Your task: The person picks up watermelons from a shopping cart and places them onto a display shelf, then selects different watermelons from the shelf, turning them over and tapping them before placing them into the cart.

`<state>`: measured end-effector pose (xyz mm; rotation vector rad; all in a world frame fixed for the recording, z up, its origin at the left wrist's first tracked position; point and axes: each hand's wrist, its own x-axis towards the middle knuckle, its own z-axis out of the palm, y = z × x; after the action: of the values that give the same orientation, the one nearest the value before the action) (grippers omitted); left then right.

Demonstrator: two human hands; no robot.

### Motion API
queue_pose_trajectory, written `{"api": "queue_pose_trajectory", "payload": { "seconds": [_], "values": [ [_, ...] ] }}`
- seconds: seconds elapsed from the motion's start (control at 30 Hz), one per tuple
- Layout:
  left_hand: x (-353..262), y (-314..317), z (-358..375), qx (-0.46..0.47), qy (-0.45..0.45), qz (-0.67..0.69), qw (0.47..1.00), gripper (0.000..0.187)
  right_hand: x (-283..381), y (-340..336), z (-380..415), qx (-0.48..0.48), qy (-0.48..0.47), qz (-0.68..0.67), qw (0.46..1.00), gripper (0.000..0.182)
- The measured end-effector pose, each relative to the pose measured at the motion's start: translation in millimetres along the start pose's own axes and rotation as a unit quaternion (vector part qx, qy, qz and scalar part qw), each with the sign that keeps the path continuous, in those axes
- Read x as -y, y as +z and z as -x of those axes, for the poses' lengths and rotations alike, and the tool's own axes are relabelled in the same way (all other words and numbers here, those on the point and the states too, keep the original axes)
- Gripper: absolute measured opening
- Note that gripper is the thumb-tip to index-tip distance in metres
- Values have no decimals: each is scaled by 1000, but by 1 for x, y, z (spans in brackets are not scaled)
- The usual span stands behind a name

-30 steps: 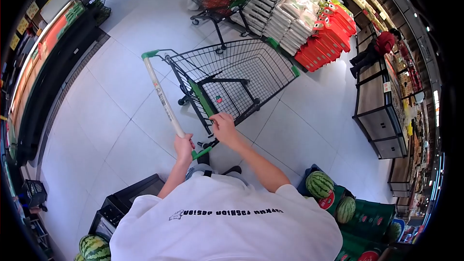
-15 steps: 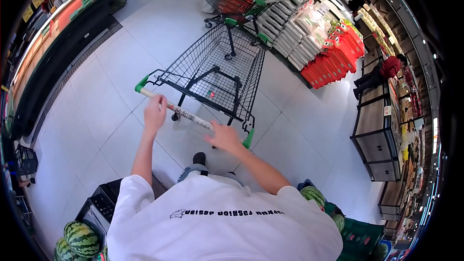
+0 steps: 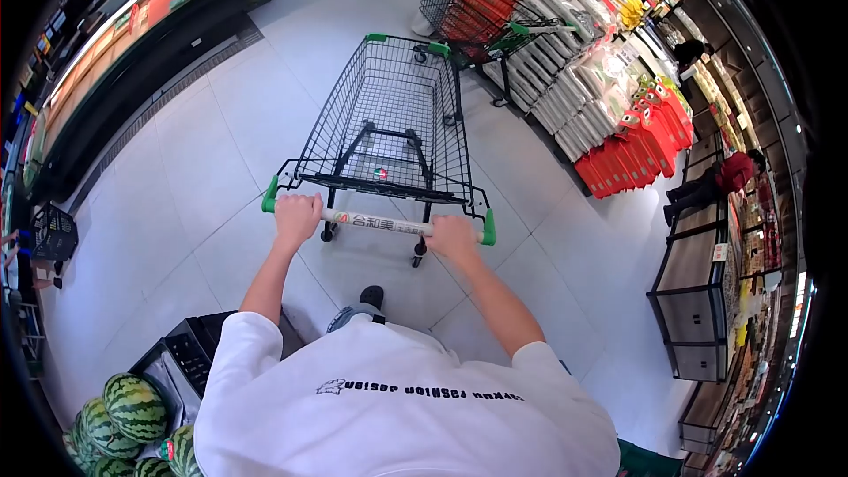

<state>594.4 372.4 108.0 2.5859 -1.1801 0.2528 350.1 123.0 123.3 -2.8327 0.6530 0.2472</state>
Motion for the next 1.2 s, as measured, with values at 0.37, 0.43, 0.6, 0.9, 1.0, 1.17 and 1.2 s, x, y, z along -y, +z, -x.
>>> {"api": "queue_pose_trajectory", "payload": {
  "seconds": [0.37,0.43,0.6,0.9,1.0,1.17,1.2],
  "values": [
    [38,-28,31,141,-78,-52,986,67,-16,1,-82,-27,-131,99,986,23],
    [37,-26,38,101,-112,-49,987,67,-10,-5,-95,-12,-136,113,984,22],
    [31,-26,55,99,-170,-62,979,62,0,-16,-123,18,-168,142,975,24],
    [6,-29,62,77,-228,-75,968,59,-16,-33,-198,30,-308,103,945,28],
    [2,-17,59,51,-257,-81,962,59,-33,-49,-235,37,-330,134,934,29],
    [-16,-16,55,12,-316,-107,943,57,-28,-51,-283,22,-360,184,915,30],
    [-22,-18,52,13,-329,-116,937,56,-27,-49,-293,18,-371,183,910,29]
  ]
}}
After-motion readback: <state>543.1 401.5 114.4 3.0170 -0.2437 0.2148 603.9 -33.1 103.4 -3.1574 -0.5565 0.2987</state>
